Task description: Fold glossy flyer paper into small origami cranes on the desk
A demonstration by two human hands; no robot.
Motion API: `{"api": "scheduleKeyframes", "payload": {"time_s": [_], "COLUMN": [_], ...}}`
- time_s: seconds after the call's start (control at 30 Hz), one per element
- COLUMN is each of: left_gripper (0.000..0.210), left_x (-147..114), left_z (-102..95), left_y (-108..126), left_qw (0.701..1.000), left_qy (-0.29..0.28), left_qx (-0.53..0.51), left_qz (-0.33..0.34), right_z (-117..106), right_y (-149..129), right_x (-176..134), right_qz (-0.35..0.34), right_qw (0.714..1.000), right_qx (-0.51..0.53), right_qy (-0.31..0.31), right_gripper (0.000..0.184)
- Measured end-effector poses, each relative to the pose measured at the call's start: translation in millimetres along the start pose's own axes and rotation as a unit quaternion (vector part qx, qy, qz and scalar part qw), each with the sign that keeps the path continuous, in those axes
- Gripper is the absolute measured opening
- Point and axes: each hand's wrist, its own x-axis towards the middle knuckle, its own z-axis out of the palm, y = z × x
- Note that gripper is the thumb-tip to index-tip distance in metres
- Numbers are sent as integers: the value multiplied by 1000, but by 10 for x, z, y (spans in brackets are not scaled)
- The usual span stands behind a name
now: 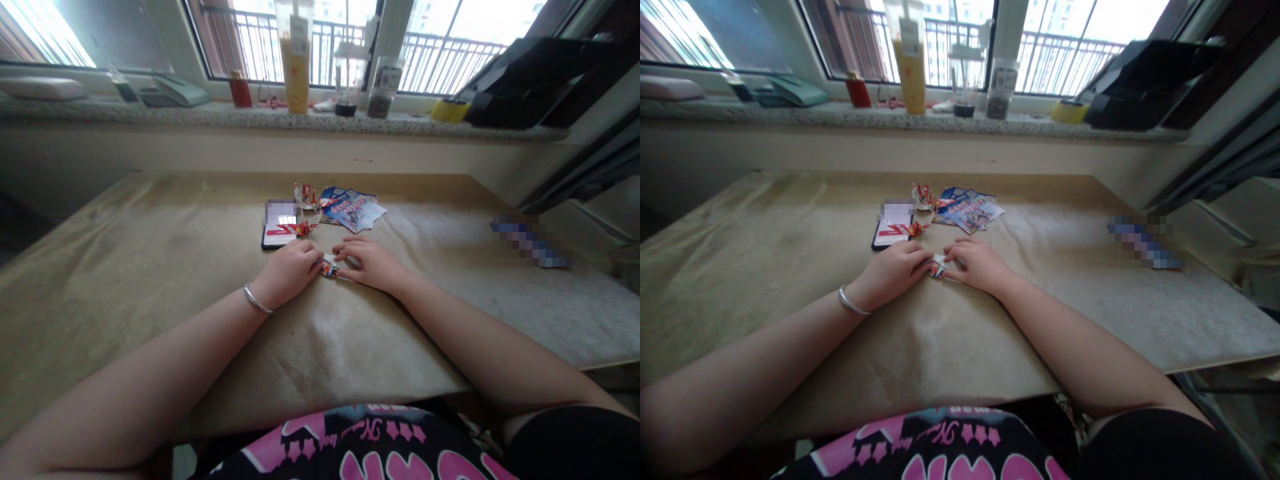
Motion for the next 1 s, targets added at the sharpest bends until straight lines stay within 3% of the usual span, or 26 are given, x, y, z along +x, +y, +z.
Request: {"api": "scheduleKeyframes", "payload": {"time_s": [0.17,0.43,0.77,1.0], "left_gripper": [20,21,24,25], "left_x": [-3,-21,-22,-4], "left_z": [62,-2,109,121], "left_y": [-4,29,-30,-57], "left_qw": [1000,1000,996,989], "left_qy": [14,-6,6,-4], "left_qx": [17,17,-60,-131], "left_qz": [-5,-23,-58,-64], "right_z": [0,-21,-22,28], "right_y": [7,-2,-60,-36], "right_x": [7,-4,-13,-16], "right_qz": [2,-39,1,38], "right_qw": [1000,999,1000,999], "right_qx": [-22,-8,-16,25], "right_qy": [5,-15,-11,3], "right_gripper": [26,17,10,22]}}
